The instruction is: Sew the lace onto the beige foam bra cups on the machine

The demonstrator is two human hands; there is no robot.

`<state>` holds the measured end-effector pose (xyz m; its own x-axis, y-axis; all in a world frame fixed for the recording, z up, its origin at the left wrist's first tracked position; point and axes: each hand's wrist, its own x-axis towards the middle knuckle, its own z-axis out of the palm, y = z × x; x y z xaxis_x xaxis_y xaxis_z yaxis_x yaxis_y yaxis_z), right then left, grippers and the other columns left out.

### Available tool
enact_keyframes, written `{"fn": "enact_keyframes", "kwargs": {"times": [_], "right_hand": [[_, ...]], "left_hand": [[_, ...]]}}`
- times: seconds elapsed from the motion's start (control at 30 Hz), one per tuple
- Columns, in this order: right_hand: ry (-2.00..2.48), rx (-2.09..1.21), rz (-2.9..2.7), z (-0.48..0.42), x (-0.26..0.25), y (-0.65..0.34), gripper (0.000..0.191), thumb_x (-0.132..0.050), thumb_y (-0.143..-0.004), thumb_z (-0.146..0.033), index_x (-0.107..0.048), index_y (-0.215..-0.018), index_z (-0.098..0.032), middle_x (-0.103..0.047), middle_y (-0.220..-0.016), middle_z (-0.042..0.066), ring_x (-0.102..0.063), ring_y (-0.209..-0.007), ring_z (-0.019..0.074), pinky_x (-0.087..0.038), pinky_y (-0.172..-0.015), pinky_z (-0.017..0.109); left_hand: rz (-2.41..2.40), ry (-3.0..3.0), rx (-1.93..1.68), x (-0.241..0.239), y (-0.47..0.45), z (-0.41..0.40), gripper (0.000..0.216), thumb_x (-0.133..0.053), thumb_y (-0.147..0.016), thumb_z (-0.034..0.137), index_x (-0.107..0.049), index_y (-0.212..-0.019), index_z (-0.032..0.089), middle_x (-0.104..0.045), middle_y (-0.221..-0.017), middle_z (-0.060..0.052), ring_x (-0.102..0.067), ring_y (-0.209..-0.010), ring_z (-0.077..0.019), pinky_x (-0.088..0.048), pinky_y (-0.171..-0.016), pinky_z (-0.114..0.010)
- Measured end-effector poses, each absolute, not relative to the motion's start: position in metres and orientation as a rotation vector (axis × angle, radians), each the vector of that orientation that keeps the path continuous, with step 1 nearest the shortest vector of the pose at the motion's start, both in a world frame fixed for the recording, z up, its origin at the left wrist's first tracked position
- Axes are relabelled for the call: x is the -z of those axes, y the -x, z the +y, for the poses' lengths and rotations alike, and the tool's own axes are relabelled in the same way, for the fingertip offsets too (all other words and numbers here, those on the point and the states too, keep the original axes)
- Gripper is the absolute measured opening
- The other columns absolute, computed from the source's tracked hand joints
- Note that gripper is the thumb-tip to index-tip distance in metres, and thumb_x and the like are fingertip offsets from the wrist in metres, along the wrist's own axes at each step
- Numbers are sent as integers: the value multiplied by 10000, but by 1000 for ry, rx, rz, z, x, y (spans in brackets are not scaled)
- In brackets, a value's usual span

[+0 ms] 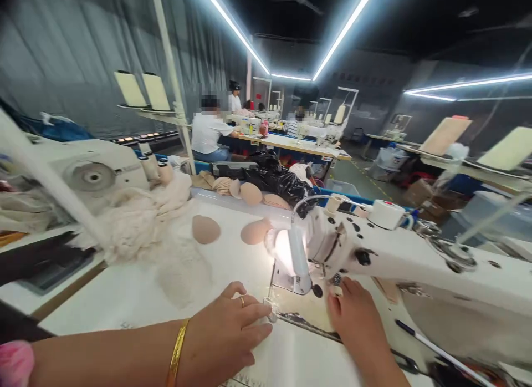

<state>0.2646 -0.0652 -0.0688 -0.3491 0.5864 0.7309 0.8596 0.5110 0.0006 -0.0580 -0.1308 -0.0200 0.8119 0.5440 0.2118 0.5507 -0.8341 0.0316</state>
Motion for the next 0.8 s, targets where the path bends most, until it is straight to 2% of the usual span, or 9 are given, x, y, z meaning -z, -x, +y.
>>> {"fn": "enact_keyframes", "kwargs": {"times": [0.1, 0.2, 0.27, 0.4, 0.5, 0.57, 0.67, 0.73, 0.8], "right_hand": [[1123, 417, -2101, -64, 79, -262, 211, -466, -1007, -398, -676, -1007, -372, -595, -644, 81, -552, -498, 344, -406, -466, 487], [1047, 314, -2164, -74, 79, -246, 191, -490, -992, -327, -642, -1089, -389, -716, -788, 79, -623, -539, 347, -477, -498, 537], [988, 226, -2196, -83, 73, -231, 184, -507, -977, -284, -616, -1079, -392, -728, -811, 75, -670, -615, 358, -522, -525, 554], [960, -26, -2245, -103, 55, -207, 152, -530, -993, -252, -623, -992, -373, -690, -752, 70, -668, -658, 332, -571, -560, 525], [1068, -384, -2210, -120, 40, -195, 169, -517, -1048, -321, -676, -995, -341, -727, -874, 67, -708, -778, 299, -620, -667, 473], [1177, -784, -2047, -129, 31, -184, 231, -511, -1080, -443, -704, -1114, -321, -752, -1091, 82, -730, -1001, 291, -631, -841, 451], [1138, -1303, -1643, -134, 22, -162, 562, -600, -1005, -656, -573, -1442, -304, -630, -1460, 121, -585, -1373, 307, -510, -1108, 459], [1012, -1426, -1421, -133, 17, -147, 648, -691, -928, -701, -570, -1421, -298, -639, -1428, 108, -598, -1333, 301, -481, -1110, 446], [908, -1470, -1243, -132, 13, -135, 524, -768, -883, -667, -647, -1210, -276, -716, -1175, 61, -674, -1094, 259, -522, -972, 392]], "left_hand": [[-1225, 2839, 474, 12, 100, -144, 184, -601, -1009, 272, -651, -1174, 206, -723, -1258, -66, -680, -1040, -249, -464, -954, -450], [-1574, 2601, 556, 3, 146, -128, 320, -464, -990, 90, -665, -1216, 195, -732, -1191, -107, -676, -1041, -261, -504, -910, -415], [-1789, 2436, 435, -3, 171, -106, 369, -449, -944, 51, -671, -1210, 177, -739, -1146, -144, -683, -1019, -299, -519, -875, -436], [-1869, 2438, 408, -18, 184, -74, 211, -487, -862, 67, -671, -864, 171, -739, -778, -100, -678, -707, -291, -488, -634, -371], [-1760, 2548, 549, -33, 161, -82, 226, -444, -929, 130, -659, -916, 198, -756, -840, -57, -690, -732, -236, -492, -630, -314], [-1662, 2686, 750, -45, 142, -100, 257, -408, -1005, 230, -665, -1014, 230, -763, -931, -27, -697, -791, -198, -496, -625, -264], [-1622, 2965, 1301, -53, 124, -125, 330, -406, -1071, 404, -704, -1080, 261, -759, -1010, -22, -695, -906, -199, -534, -735, -247], [-1688, 3096, 1563, -50, 118, -132, 372, -454, -1067, 512, -737, -1082, 270, -754, -1072, -31, -679, -1025, -229, -541, -877, -269], [-1877, 3145, 1847, -41, 113, -131, 392, -563, -1008, 607, -748, -1045, 263, -744, -1075, -43, -662, -1054, -249, -548, -908, -294]]}}
